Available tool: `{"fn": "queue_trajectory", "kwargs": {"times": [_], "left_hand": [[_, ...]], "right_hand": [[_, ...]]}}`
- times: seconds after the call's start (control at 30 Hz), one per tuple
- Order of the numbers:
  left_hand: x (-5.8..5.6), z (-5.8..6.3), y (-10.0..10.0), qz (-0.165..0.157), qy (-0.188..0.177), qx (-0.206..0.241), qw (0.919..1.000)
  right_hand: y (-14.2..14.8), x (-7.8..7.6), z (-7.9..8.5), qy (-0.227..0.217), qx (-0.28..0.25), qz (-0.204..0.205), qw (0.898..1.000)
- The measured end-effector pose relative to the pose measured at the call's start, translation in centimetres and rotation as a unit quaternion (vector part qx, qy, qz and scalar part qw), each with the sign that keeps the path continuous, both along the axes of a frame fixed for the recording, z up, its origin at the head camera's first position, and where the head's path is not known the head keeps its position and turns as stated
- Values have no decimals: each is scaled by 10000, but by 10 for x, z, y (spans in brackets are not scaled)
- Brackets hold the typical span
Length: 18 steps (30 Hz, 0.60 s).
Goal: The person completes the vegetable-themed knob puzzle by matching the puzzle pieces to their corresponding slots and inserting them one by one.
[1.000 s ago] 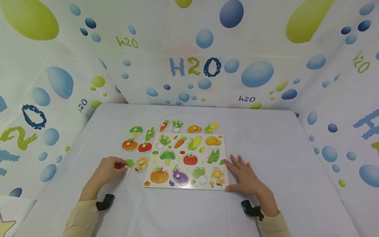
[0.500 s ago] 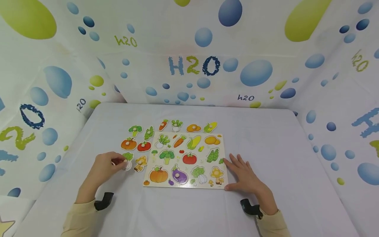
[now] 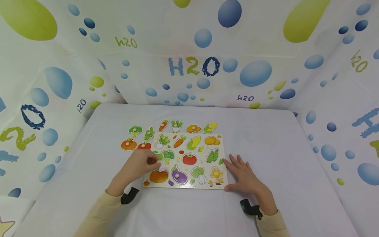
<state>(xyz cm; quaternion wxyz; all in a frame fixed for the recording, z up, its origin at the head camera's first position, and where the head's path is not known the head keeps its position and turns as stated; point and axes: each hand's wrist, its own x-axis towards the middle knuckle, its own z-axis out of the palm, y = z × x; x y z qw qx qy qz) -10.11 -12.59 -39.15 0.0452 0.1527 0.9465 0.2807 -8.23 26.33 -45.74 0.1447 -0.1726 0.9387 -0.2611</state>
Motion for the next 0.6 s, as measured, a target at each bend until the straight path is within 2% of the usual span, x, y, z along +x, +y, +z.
{"fn": "queue_trajectory", "kwargs": {"times": [0.17,0.33,0.47,0.6], "left_hand": [[-4,-2,38,-489,-82,-263,9984],[-6,-7,72,-1026,33,-415,9938],[-7,-12,92,-1238,322,-497,9905],[-8,-18,105,-1280,394,-637,9889]], "right_hand": [[-1,1,2,47,-31,6,10000],[0,1,3,65,-63,18,10000],[0,1,3,50,-109,23,9999],[1,0,2,40,-139,28,9999]]}}
